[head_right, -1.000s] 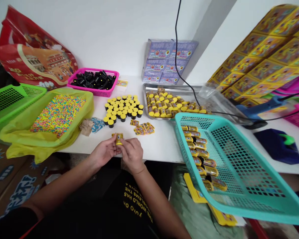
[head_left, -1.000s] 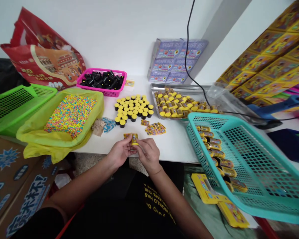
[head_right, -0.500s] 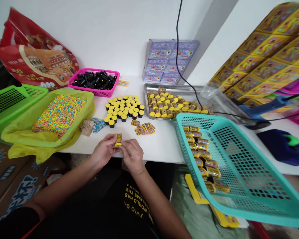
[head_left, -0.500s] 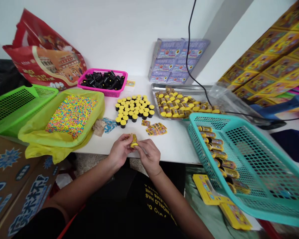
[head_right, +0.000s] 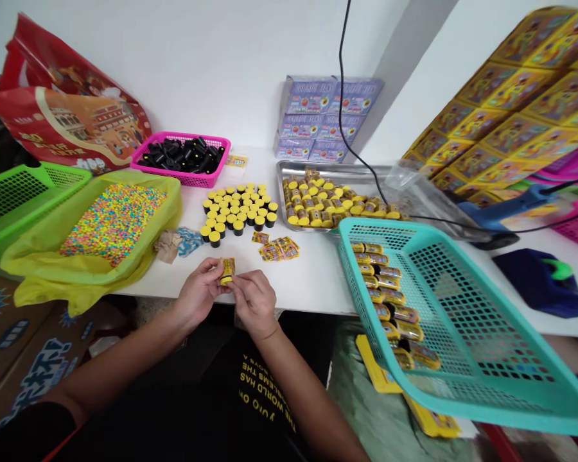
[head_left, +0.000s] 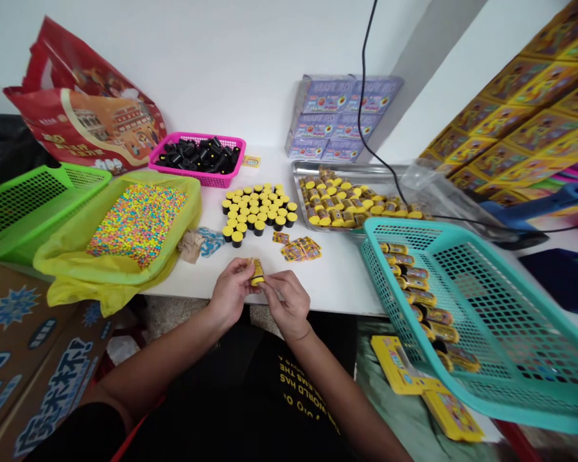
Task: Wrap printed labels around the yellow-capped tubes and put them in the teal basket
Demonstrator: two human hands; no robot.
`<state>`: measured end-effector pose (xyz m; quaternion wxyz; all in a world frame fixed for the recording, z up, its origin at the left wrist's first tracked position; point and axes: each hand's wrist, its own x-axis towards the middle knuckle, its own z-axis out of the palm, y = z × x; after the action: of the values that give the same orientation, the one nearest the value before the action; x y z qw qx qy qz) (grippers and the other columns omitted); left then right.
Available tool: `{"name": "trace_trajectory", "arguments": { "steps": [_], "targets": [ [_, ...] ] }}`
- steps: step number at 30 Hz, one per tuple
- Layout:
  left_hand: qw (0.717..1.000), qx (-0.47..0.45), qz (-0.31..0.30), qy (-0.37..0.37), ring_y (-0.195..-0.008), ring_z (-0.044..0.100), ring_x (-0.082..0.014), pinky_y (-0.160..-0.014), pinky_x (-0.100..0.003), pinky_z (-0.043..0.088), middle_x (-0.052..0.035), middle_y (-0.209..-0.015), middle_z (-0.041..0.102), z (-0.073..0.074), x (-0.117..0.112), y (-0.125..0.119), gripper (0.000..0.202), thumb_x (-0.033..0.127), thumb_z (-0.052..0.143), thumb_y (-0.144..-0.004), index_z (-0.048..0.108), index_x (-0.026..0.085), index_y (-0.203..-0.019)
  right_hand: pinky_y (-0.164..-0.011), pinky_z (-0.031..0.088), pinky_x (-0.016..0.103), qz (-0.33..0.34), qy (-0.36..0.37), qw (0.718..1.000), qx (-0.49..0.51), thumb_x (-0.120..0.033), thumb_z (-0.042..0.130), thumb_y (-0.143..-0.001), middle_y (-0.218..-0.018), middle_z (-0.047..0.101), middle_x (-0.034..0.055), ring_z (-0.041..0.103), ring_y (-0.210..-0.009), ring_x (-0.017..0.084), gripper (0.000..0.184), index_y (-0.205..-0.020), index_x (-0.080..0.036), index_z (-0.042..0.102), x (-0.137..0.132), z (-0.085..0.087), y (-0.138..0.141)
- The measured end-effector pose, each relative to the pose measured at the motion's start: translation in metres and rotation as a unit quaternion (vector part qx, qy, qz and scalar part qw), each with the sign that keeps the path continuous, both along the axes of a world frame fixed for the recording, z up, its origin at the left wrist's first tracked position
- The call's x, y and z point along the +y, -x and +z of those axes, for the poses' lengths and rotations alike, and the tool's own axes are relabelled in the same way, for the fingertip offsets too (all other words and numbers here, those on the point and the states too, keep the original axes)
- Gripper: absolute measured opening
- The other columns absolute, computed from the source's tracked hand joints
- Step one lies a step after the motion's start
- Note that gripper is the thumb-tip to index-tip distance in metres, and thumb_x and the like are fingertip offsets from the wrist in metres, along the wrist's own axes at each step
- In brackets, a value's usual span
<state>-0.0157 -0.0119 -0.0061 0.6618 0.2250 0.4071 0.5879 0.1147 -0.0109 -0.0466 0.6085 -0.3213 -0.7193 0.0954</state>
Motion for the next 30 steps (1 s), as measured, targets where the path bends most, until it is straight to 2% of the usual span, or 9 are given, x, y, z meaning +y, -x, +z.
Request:
{"name": "trace_trajectory", "arguments": {
  "steps": [2, 5, 8, 11, 16, 19, 21, 26, 30],
  "targets": [
    [1.0, 0.012, 0.005, -0.018, -0.062, 0.058, -0.0109, -0.056, -0.024, 0.047, 0.0006, -0.076, 0.064, 0.001, -0.001, -0.001, 0.038, 0.037, 0.087, -0.06, 0.061, 0.017, -0.078, -0.068, 0.055, 0.035, -0.009, 0.02, 1.0, -0.01, -0.015, 0.065, -0.086, -0.087, 0.067, 0.0059, 0.063, -0.078, 0.019, 0.018, -0.102, -0.022, 0.067, 0.0, 0.0, 0.0],
    [0.998, 0.04, 0.011, -0.045, -0.068, 0.059, -0.012, -0.061, -0.024, 0.046, -0.0008, -0.078, 0.066, 0.002, -0.003, -0.001, 0.033, 0.034, 0.086, -0.063, 0.065, 0.016, -0.081, -0.069, 0.055, 0.036, -0.009, 0.055, 0.998, -0.023, -0.023, 0.069, -0.085, -0.087, 0.065, 0.0056, 0.062, -0.079, 0.019, 0.027, -0.111, -0.021, 0.063, 0.0, 0.001, 0.0],
    [0.994, 0.076, 0.017, -0.078, -0.071, 0.058, -0.0124, -0.065, -0.024, 0.044, -0.0015, -0.077, 0.067, 0.002, -0.004, -0.001, 0.027, 0.031, 0.084, -0.066, 0.067, 0.016, -0.081, -0.069, 0.053, 0.034, 0.013, 0.074, 0.997, -0.011, -0.024, 0.07, -0.084, -0.083, 0.063, 0.0025, 0.059, -0.076, 0.017, 0.033, -0.116, -0.021, 0.061, -0.001, 0.002, 0.001],
    [0.987, 0.108, 0.024, -0.119, -0.072, 0.057, -0.0116, -0.07, -0.024, 0.043, 0.0003, -0.075, 0.065, 0.0, -0.004, -0.001, 0.02, 0.027, 0.081, -0.07, 0.067, 0.017, -0.079, -0.068, 0.052, 0.031, 0.033, 0.103, 0.994, 0.031, -0.024, 0.07, -0.084, -0.081, 0.06, -0.0001, 0.057, -0.073, 0.015, 0.031, -0.114, -0.022, 0.061, -0.002, 0.002, 0.003],
    [0.989, 0.093, -0.024, -0.109, -0.073, 0.057, -0.0123, -0.07, -0.024, 0.043, -0.001, -0.078, 0.066, 0.002, -0.004, 0.001, 0.02, 0.027, 0.079, -0.071, 0.067, 0.016, -0.08, -0.069, 0.051, 0.03, 0.035, 0.139, 0.988, 0.064, -0.028, 0.073, -0.081, -0.078, 0.057, -0.0024, 0.056, -0.07, 0.013, 0.036, -0.113, -0.022, 0.059, -0.003, 0.002, 0.003],
    [0.995, 0.054, -0.05, -0.072, -0.076, 0.061, -0.0148, -0.071, -0.027, 0.046, -0.0036, -0.084, 0.068, 0.005, -0.002, 0.002, 0.032, 0.029, 0.083, -0.066, 0.067, 0.016, -0.09, -0.067, 0.051, 0.03, 0.018, 0.133, 0.989, 0.058, -0.031, 0.076, -0.079, -0.076, 0.055, -0.0035, 0.054, -0.066, 0.013, 0.046, -0.119, -0.022, 0.056, -0.002, 0.002, 0.001],
    [0.997, 0.039, -0.045, -0.055, -0.078, 0.062, -0.0162, -0.072, -0.029, 0.046, -0.0045, -0.086, 0.069, 0.005, -0.001, 0.003, 0.04, 0.027, 0.085, -0.061, 0.065, 0.016, -0.095, -0.066, 0.051, 0.031, 0.007, 0.116, 0.992, 0.053, -0.031, 0.076, -0.079, -0.075, 0.055, -0.0034, 0.053, -0.065, 0.013, 0.046, -0.119, -0.022, 0.055, -0.002, 0.004, -0.001],
    [0.998, 0.039, -0.031, -0.048, -0.078, 0.063, -0.0165, -0.071, -0.028, 0.045, -0.0051, -0.085, 0.07, 0.004, 0.0, 0.004, 0.041, 0.024, 0.087, -0.059, 0.062, 0.015, -0.091, -0.063, 0.05, 0.031, -0.009, 0.056, 0.998, 0.022, -0.027, 0.074, -0.08, -0.079, 0.059, 0.0, 0.056, -0.07, 0.016, 0.031, -0.107, -0.023, 0.059, -0.003, 0.008, -0.003],
    [0.996, 0.06, -0.018, -0.062, -0.076, 0.062, -0.0149, -0.072, -0.027, 0.045, -0.003, -0.081, 0.069, 0.005, 0.0, 0.005, 0.043, 0.022, 0.087, -0.058, 0.062, 0.016, -0.093, -0.064, 0.052, 0.033, -0.01, 0.053, 0.998, 0.01, -0.029, 0.075, -0.079, -0.081, 0.061, 0.0012, 0.056, -0.071, 0.017, 0.04, -0.115, -0.023, 0.058, -0.002, 0.008, -0.006]
  ]
}}
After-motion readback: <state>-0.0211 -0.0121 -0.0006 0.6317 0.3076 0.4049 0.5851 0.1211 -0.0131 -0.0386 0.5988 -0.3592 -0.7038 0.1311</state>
